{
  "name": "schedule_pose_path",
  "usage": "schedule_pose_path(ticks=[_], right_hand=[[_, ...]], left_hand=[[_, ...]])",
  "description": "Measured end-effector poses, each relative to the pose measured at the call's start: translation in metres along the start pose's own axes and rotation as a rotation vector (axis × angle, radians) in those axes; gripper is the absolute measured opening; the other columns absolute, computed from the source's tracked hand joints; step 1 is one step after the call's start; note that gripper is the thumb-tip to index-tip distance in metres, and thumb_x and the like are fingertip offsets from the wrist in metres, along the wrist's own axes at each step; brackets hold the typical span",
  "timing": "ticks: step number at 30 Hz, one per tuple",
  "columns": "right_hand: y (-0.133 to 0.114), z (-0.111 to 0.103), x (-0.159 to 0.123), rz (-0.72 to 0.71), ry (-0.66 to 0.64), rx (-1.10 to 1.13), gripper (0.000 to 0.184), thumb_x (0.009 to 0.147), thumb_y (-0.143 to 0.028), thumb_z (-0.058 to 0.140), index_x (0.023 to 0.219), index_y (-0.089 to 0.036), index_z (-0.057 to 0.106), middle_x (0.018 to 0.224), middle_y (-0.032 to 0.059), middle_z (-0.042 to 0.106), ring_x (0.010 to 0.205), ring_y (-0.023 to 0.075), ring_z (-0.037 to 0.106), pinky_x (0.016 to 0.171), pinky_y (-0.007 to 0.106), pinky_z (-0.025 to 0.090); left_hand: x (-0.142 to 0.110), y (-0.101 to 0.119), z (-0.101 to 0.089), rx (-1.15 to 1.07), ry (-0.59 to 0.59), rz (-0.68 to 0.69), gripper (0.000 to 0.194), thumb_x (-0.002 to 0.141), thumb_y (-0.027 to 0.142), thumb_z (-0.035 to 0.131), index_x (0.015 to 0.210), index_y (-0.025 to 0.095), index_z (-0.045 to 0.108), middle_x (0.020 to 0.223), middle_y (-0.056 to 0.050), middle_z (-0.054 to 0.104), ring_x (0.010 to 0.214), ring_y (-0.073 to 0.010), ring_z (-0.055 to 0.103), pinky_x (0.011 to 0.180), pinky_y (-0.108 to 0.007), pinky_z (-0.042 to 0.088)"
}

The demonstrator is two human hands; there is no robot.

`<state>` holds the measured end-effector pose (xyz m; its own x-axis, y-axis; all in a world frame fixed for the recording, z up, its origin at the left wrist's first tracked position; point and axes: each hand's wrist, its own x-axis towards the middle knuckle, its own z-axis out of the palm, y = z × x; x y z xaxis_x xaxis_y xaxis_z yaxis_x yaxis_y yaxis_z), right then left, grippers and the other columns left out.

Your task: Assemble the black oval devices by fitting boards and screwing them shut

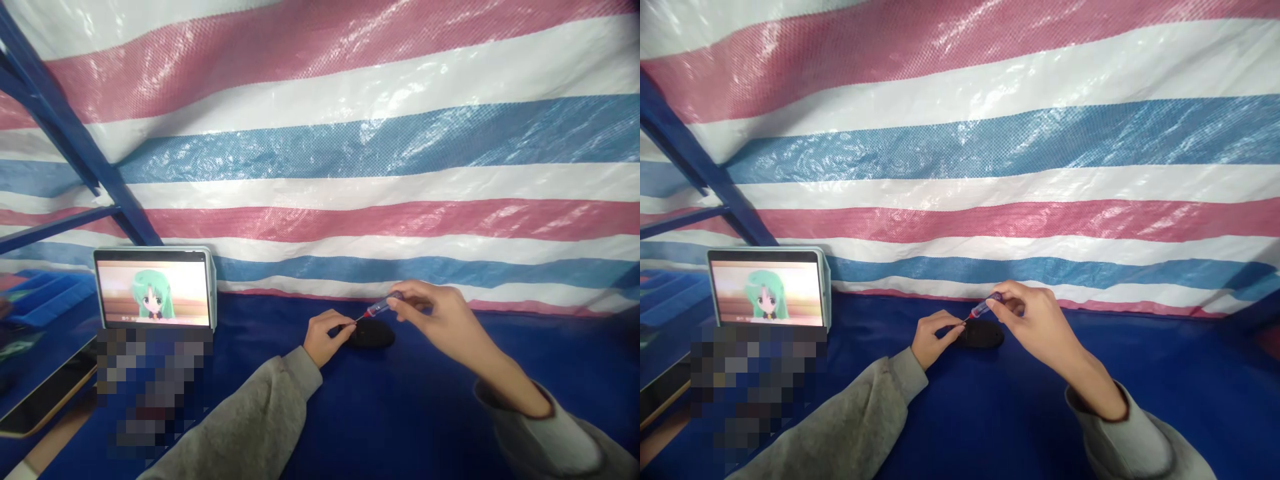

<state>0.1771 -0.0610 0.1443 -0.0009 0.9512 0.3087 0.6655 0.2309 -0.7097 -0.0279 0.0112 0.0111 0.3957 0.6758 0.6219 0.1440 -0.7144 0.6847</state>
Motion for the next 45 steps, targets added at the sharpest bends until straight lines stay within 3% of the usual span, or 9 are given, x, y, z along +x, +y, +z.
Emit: schedule_pose_path(ticks=[17, 27, 34, 39, 45], right_hand=[[-0.0014, 0.0003, -0.0002, -0.058, -0.014, -0.072, 0.021, 0.085, -0.039, 0.055, 0.083, -0.021, 0.065, 0.072, 0.0017, 0.072, 0.066, 0.0180, 0.068, 0.064, 0.029, 0.054], [0.0039, -0.0014, 0.0006, 0.009, -0.055, 0.109, 0.024, 0.085, -0.043, 0.057, 0.087, -0.020, 0.064, 0.066, 0.0015, 0.069, 0.061, 0.0182, 0.068, 0.065, 0.030, 0.055], [0.0014, -0.0003, 0.0003, 0.048, -0.051, 0.120, 0.031, 0.086, -0.047, 0.054, 0.075, -0.020, 0.061, 0.069, 0.0035, 0.068, 0.057, 0.0171, 0.065, 0.057, 0.029, 0.053], [0.0000, 0.0023, -0.0001, 0.029, -0.028, 0.091, 0.033, 0.084, -0.050, 0.055, 0.074, -0.020, 0.062, 0.065, 0.0024, 0.067, 0.058, 0.0175, 0.066, 0.057, 0.028, 0.053], [0.0070, 0.0034, 0.0020, 0.017, 0.126, -0.068, 0.027, 0.084, -0.048, 0.057, 0.082, -0.022, 0.064, 0.064, -0.0001, 0.068, 0.055, 0.0173, 0.065, 0.058, 0.029, 0.052]], left_hand=[[0.0004, 0.0009, 0.0017, 0.047, -0.023, 0.077, 0.022, 0.090, 0.034, 0.062, 0.082, 0.018, 0.074, 0.078, -0.005, 0.073, 0.071, -0.0172, 0.065, 0.071, -0.031, 0.053], [-0.0007, 0.0034, -0.0007, 0.007, 0.085, 0.074, 0.017, 0.088, 0.029, 0.064, 0.081, 0.018, 0.074, 0.076, -0.005, 0.074, 0.068, -0.0167, 0.065, 0.068, -0.031, 0.054], [-0.0030, 0.0047, -0.0018, 0.013, 0.109, 0.093, 0.018, 0.090, 0.029, 0.062, 0.081, 0.019, 0.075, 0.075, -0.004, 0.073, 0.067, -0.0170, 0.065, 0.068, -0.032, 0.055], [-0.0005, 0.0041, -0.0007, 0.070, 0.038, 0.063, 0.020, 0.087, 0.037, 0.065, 0.089, 0.020, 0.074, 0.083, -0.006, 0.075, 0.077, -0.0199, 0.068, 0.078, -0.036, 0.053], [0.0017, -0.0003, 0.0021, 0.268, -0.210, 0.010, 0.043, 0.081, 0.045, 0.070, 0.119, 0.026, 0.064, 0.124, -0.008, 0.063, 0.115, -0.0268, 0.058, 0.099, -0.044, 0.041]])
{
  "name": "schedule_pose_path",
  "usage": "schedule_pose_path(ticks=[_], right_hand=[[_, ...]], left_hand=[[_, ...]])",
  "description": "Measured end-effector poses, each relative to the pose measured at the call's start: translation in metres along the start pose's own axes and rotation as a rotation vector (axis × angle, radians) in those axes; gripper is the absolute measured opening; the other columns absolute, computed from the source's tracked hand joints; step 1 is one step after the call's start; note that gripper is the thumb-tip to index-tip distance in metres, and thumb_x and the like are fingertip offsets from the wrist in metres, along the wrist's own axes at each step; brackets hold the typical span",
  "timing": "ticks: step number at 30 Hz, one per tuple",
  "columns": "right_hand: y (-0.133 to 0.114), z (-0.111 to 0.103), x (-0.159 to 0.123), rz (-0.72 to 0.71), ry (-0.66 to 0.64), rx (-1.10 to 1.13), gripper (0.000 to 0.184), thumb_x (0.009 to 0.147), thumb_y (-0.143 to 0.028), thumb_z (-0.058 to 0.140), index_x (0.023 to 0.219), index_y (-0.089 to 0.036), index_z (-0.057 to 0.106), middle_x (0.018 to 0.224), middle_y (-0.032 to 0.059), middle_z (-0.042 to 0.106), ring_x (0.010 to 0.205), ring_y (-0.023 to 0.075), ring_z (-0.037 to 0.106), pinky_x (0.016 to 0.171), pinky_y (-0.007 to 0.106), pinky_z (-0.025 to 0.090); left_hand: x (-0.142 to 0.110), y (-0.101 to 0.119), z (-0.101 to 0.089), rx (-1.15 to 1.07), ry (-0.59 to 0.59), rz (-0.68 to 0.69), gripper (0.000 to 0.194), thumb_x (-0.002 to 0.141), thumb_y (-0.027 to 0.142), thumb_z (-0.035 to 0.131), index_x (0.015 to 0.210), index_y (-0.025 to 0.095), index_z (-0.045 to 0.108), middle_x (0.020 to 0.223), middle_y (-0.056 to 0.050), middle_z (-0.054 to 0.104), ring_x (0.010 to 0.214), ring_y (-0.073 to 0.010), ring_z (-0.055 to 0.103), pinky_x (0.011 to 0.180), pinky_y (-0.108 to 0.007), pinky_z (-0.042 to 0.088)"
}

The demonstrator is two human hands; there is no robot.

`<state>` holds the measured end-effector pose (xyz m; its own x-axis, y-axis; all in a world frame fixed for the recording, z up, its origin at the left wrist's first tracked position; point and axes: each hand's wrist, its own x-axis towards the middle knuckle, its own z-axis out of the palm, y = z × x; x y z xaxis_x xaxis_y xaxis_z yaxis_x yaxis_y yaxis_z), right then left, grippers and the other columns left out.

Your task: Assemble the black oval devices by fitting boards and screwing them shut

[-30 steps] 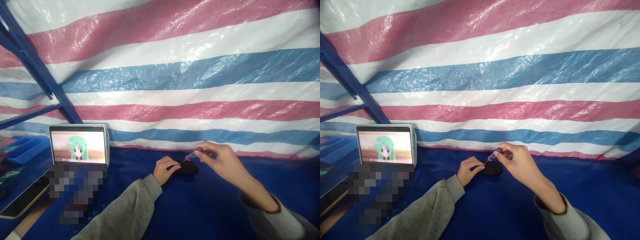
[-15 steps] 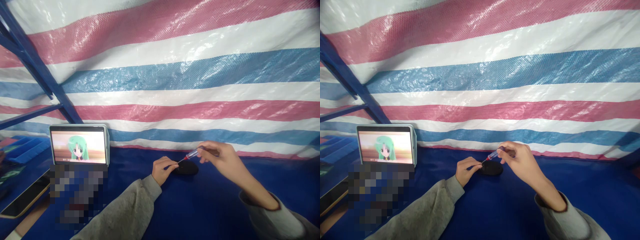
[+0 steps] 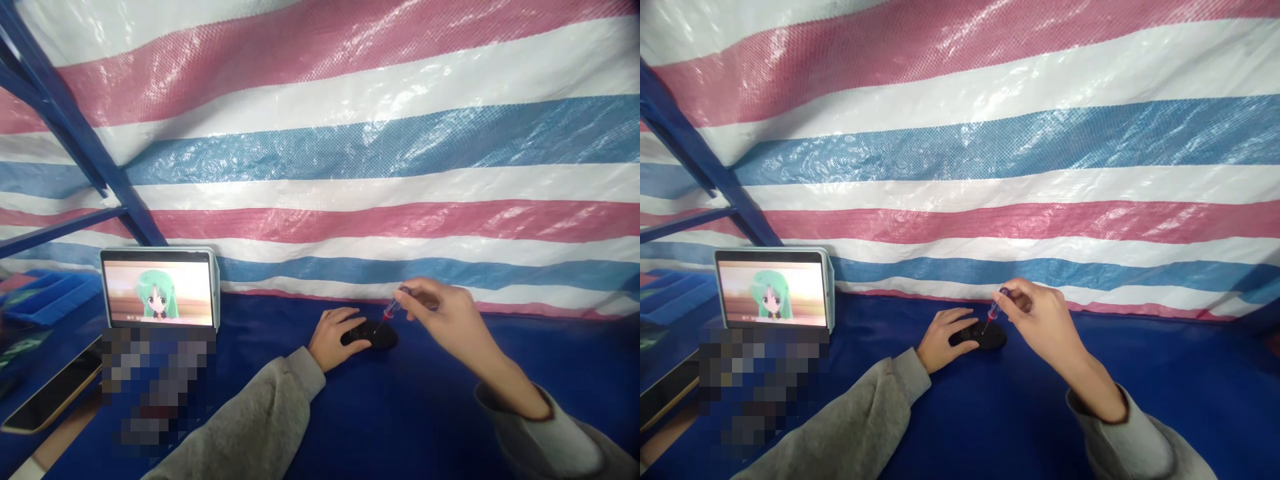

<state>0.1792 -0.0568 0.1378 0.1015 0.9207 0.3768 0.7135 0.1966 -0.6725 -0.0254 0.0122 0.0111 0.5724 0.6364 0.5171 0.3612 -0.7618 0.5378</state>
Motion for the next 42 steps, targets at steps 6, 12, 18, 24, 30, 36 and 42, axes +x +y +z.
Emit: schedule_pose_path(ticks=[6, 12, 18, 24, 30, 36, 42], right_hand=[[0.006, -0.002, 0.003, -0.095, 0.068, -0.226, 0.024, 0.086, -0.043, 0.054, 0.078, -0.024, 0.065, 0.068, 0.0006, 0.072, 0.061, 0.0194, 0.067, 0.060, 0.030, 0.050], [0.010, -0.001, 0.004, -0.120, 0.062, -0.342, 0.027, 0.087, -0.042, 0.051, 0.078, -0.023, 0.066, 0.067, 0.0013, 0.071, 0.061, 0.0186, 0.066, 0.061, 0.029, 0.047], [0.009, -0.002, 0.005, -0.101, 0.030, -0.370, 0.026, 0.087, -0.041, 0.051, 0.075, -0.023, 0.065, 0.065, 0.0004, 0.070, 0.061, 0.0181, 0.065, 0.061, 0.029, 0.045], [0.006, -0.007, 0.004, -0.092, 0.031, -0.355, 0.027, 0.087, -0.040, 0.050, 0.071, -0.024, 0.064, 0.064, 0.0001, 0.069, 0.060, 0.0185, 0.065, 0.061, 0.029, 0.045], [0.006, -0.005, 0.005, -0.097, 0.031, -0.412, 0.026, 0.086, -0.041, 0.051, 0.071, -0.023, 0.063, 0.062, -0.0001, 0.069, 0.059, 0.0182, 0.065, 0.059, 0.028, 0.042], [0.011, 0.000, 0.005, -0.123, 0.060, -0.441, 0.025, 0.085, -0.039, 0.052, 0.070, -0.022, 0.063, 0.060, -0.0004, 0.068, 0.057, 0.0171, 0.064, 0.056, 0.027, 0.039], [0.011, 0.002, 0.005, -0.133, 0.056, -0.441, 0.026, 0.086, -0.040, 0.052, 0.071, -0.022, 0.064, 0.060, -0.0010, 0.067, 0.057, 0.0157, 0.064, 0.056, 0.026, 0.040]], left_hand=[[-0.002, -0.005, 0.005, 0.081, -0.126, -0.005, 0.050, 0.085, 0.047, 0.064, 0.131, 0.030, 0.054, 0.122, -0.007, 0.062, 0.112, -0.0248, 0.057, 0.098, -0.042, 0.039], [-0.003, -0.008, 0.006, 0.116, -0.138, 0.018, 0.056, 0.082, 0.050, 0.066, 0.132, 0.028, 0.053, 0.121, -0.009, 0.062, 0.109, -0.0265, 0.057, 0.095, -0.042, 0.041], [-0.003, -0.005, 0.005, 0.117, -0.136, 0.032, 0.056, 0.083, 0.049, 0.066, 0.132, 0.028, 0.053, 0.119, -0.008, 0.062, 0.107, -0.0263, 0.057, 0.093, -0.042, 0.041], [-0.003, -0.006, 0.005, 0.131, -0.134, 0.033, 0.057, 0.082, 0.051, 0.066, 0.132, 0.027, 0.054, 0.119, -0.008, 0.062, 0.106, -0.0261, 0.057, 0.093, -0.041, 0.040], [-0.004, -0.006, 0.005, 0.158, -0.142, 0.048, 0.057, 0.083, 0.053, 0.065, 0.132, 0.028, 0.053, 0.119, -0.008, 0.062, 0.106, -0.0257, 0.057, 0.092, -0.041, 0.040], [-0.004, -0.006, 0.006, 0.194, -0.154, 0.049, 0.057, 0.084, 0.057, 0.060, 0.133, 0.028, 0.051, 0.120, -0.006, 0.061, 0.108, -0.0241, 0.056, 0.093, -0.040, 0.040], [-0.004, -0.005, 0.005, 0.202, -0.153, 0.054, 0.058, 0.084, 0.056, 0.061, 0.132, 0.027, 0.052, 0.119, -0.006, 0.061, 0.106, -0.0236, 0.056, 0.092, -0.039, 0.040]])
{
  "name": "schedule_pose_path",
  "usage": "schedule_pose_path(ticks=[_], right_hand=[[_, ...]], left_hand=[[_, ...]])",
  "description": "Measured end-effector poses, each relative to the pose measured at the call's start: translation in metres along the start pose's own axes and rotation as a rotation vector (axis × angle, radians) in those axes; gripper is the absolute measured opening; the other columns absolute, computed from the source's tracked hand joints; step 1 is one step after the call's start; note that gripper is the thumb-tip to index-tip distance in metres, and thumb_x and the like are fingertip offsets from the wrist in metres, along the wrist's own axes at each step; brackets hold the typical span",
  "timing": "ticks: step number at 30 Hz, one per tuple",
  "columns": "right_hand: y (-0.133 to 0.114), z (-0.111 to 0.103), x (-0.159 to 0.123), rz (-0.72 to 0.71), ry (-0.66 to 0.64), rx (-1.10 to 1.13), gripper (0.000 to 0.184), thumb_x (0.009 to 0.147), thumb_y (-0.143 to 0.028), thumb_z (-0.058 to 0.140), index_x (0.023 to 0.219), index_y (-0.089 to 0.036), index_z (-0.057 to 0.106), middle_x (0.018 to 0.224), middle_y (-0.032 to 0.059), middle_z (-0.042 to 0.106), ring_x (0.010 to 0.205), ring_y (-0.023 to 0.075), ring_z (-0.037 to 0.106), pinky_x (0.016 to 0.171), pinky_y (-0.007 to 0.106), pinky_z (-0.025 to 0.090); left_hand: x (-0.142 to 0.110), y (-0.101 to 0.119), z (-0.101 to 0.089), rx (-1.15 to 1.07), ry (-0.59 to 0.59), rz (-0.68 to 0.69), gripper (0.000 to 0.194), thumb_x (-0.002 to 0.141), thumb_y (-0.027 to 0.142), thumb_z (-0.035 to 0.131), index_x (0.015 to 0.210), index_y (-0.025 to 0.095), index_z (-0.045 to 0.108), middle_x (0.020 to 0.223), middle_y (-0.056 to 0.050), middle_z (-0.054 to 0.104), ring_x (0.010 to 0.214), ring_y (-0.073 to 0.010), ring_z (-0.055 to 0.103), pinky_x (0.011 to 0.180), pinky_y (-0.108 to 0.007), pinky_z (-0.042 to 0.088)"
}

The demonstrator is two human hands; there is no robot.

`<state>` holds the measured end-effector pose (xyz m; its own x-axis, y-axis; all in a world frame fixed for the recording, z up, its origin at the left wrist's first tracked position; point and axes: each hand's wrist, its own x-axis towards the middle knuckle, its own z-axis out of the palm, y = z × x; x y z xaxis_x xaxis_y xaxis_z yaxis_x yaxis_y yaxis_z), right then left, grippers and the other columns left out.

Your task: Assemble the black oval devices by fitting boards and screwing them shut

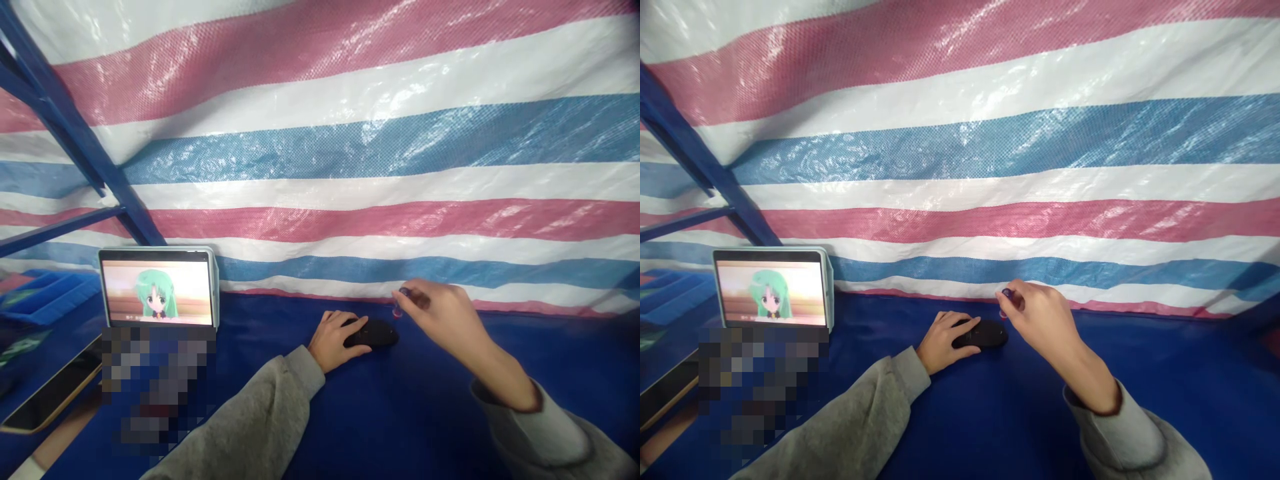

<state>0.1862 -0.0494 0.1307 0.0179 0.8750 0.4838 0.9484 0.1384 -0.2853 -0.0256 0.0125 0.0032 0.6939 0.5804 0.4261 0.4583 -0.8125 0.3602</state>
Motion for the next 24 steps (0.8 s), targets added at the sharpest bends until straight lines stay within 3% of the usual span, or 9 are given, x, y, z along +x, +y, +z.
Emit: schedule_pose_path(ticks=[24], right_hand=[[0.0011, 0.0068, -0.0001, 0.001, -0.054, -0.006, 0.022, 0.085, -0.039, 0.054, 0.073, -0.022, 0.061, 0.061, -0.0010, 0.067, 0.058, 0.0166, 0.064, 0.057, 0.026, 0.039]], left_hand=[[0.0000, -0.0006, 0.0009, 0.039, 0.005, 0.044, 0.057, 0.087, 0.057, 0.056, 0.134, 0.026, 0.050, 0.120, -0.008, 0.061, 0.108, -0.0238, 0.058, 0.093, -0.041, 0.042]])
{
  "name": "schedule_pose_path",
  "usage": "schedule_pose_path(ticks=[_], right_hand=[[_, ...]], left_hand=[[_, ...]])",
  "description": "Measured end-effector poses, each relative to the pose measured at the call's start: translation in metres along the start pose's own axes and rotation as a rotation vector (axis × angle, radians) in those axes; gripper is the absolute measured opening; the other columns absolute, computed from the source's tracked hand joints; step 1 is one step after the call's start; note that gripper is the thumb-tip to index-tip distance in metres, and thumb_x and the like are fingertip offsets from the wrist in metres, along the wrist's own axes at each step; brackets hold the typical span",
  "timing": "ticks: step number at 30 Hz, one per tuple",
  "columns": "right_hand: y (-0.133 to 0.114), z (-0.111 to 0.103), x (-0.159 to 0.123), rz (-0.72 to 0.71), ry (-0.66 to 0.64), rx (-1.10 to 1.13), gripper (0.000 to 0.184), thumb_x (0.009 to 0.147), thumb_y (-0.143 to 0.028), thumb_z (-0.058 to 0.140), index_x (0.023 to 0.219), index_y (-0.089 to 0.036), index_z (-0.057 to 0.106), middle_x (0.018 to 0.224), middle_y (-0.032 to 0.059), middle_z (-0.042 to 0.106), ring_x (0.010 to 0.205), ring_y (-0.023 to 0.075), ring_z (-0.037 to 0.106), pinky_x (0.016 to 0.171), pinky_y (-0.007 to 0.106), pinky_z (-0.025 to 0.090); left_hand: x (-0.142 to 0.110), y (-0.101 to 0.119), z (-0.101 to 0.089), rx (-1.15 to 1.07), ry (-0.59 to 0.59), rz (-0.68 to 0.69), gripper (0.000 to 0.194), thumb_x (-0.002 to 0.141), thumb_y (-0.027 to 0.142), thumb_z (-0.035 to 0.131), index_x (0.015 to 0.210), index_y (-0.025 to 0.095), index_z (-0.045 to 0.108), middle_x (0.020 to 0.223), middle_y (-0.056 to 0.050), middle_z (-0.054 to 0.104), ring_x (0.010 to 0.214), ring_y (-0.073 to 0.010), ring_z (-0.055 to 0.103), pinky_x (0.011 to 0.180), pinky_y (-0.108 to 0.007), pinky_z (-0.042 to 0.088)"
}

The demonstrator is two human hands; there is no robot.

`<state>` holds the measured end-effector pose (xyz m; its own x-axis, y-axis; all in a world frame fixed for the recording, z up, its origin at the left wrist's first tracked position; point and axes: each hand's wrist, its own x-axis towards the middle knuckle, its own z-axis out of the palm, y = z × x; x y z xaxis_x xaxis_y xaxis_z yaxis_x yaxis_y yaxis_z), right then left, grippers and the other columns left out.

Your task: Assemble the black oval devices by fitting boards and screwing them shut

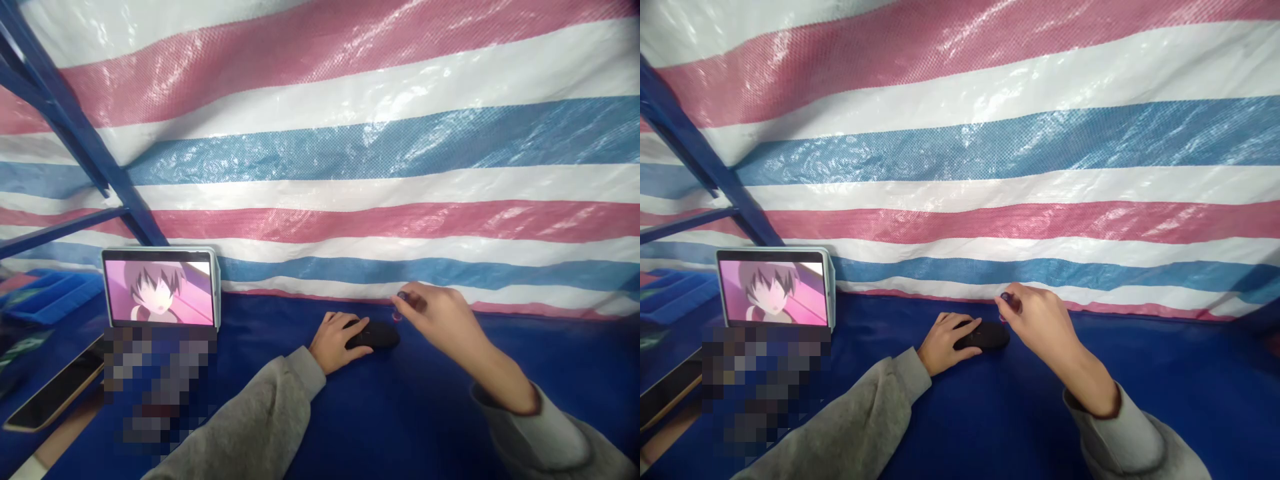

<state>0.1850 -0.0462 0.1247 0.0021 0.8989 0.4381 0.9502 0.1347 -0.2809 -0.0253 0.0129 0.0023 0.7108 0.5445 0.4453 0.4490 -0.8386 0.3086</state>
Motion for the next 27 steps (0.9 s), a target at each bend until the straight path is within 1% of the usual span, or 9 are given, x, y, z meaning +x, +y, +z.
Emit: schedule_pose_path(ticks=[5, 8, 11, 14, 16, 19, 21, 24, 27], right_hand=[[-0.0001, -0.0003, 0.0002, -0.012, -0.003, -0.012, 0.018, 0.083, -0.033, 0.053, 0.072, -0.022, 0.061, 0.061, -0.0010, 0.067, 0.058, 0.0162, 0.064, 0.057, 0.026, 0.038], [0.0013, 0.0010, 0.0000, -0.028, 0.004, -0.054, 0.019, 0.084, -0.031, 0.051, 0.071, -0.022, 0.062, 0.061, -0.0010, 0.067, 0.056, 0.0158, 0.063, 0.056, 0.025, 0.037], [0.0027, 0.0037, -0.0003, -0.053, 0.002, -0.087, 0.022, 0.087, -0.032, 0.049, 0.075, -0.022, 0.063, 0.061, 0.0001, 0.068, 0.055, 0.0162, 0.063, 0.054, 0.026, 0.035], [0.0038, 0.0065, -0.0006, -0.065, -0.002, -0.140, 0.027, 0.090, -0.038, 0.046, 0.078, -0.021, 0.063, 0.060, 0.0024, 0.068, 0.053, 0.0177, 0.063, 0.051, 0.026, 0.032], [0.0041, 0.0081, -0.0006, -0.058, -0.013, -0.214, 0.031, 0.092, -0.040, 0.043, 0.077, -0.020, 0.062, 0.058, 0.0043, 0.067, 0.053, 0.0196, 0.062, 0.050, 0.027, 0.029], [0.0036, 0.0092, -0.0005, -0.046, -0.047, -0.322, 0.034, 0.094, -0.039, 0.039, 0.077, -0.019, 0.061, 0.057, 0.0060, 0.066, 0.053, 0.0210, 0.062, 0.049, 0.028, 0.024], [0.0025, 0.0085, -0.0007, -0.047, -0.084, -0.346, 0.034, 0.095, -0.038, 0.036, 0.078, -0.020, 0.059, 0.058, 0.0060, 0.066, 0.053, 0.0206, 0.062, 0.048, 0.028, 0.022], [0.0007, 0.0052, -0.0014, -0.068, -0.148, -0.306, 0.033, 0.096, -0.041, 0.034, 0.083, -0.021, 0.057, 0.066, 0.0045, 0.067, 0.055, 0.0194, 0.062, 0.049, 0.027, 0.025], [0.0005, 0.0016, -0.0020, -0.118, -0.174, -0.242, 0.026, 0.095, -0.030, 0.033, 0.086, -0.021, 0.056, 0.081, 0.0042, 0.069, 0.063, 0.0182, 0.063, 0.053, 0.027, 0.031]], left_hand=[[-0.0002, -0.0011, 0.0017, 0.001, 0.018, 0.062, 0.056, 0.091, 0.056, 0.049, 0.136, 0.023, 0.046, 0.126, -0.010, 0.059, 0.115, -0.0239, 0.057, 0.097, -0.041, 0.043], [-0.0001, -0.0018, 0.0028, 0.017, 0.027, 0.110, 0.056, 0.094, 0.054, 0.046, 0.138, 0.020, 0.044, 0.133, -0.012, 0.056, 0.123, -0.0243, 0.052, 0.102, -0.041, 0.042], [0.0003, -0.0015, 0.0028, 0.045, 0.026, 0.150, 0.055, 0.095, 0.052, 0.043, 0.138, 0.018, 0.042, 0.136, -0.012, 0.053, 0.130, -0.0239, 0.047, 0.106, -0.041, 0.040], [0.0008, -0.0001, 0.0015, 0.053, 0.023, 0.154, 0.054, 0.096, 0.052, 0.041, 0.138, 0.018, 0.043, 0.137, -0.012, 0.052, 0.131, -0.0238, 0.046, 0.107, -0.041, 0.040], [0.0008, 0.0009, 0.0006, 0.042, 0.024, 0.142, 0.054, 0.096, 0.052, 0.041, 0.138, 0.018, 0.044, 0.136, -0.012, 0.053, 0.130, -0.0238, 0.047, 0.107, -0.041, 0.041], [0.0003, 0.0016, 0.0004, 0.023, 0.031, 0.128, 0.053, 0.096, 0.051, 0.042, 0.136, 0.018, 0.045, 0.136, -0.011, 0.054, 0.130, -0.0241, 0.047, 0.107, -0.042, 0.042], [-0.0001, 0.0015, 0.0009, 0.016, 0.036, 0.135, 0.052, 0.096, 0.051, 0.042, 0.136, 0.017, 0.046, 0.136, -0.010, 0.054, 0.132, -0.0240, 0.045, 0.109, -0.041, 0.041], [-0.0005, 0.0015, 0.0014, 0.018, 0.040, 0.154, 0.053, 0.096, 0.049, 0.044, 0.137, 0.015, 0.045, 0.136, -0.011, 0.053, 0.135, -0.0230, 0.040, 0.111, -0.040, 0.039], [-0.0005, 0.0022, 0.0011, 0.024, 0.044, 0.164, 0.049, 0.098, 0.044, 0.043, 0.136, 0.013, 0.046, 0.135, -0.011, 0.054, 0.134, -0.0217, 0.041, 0.112, -0.038, 0.039]])
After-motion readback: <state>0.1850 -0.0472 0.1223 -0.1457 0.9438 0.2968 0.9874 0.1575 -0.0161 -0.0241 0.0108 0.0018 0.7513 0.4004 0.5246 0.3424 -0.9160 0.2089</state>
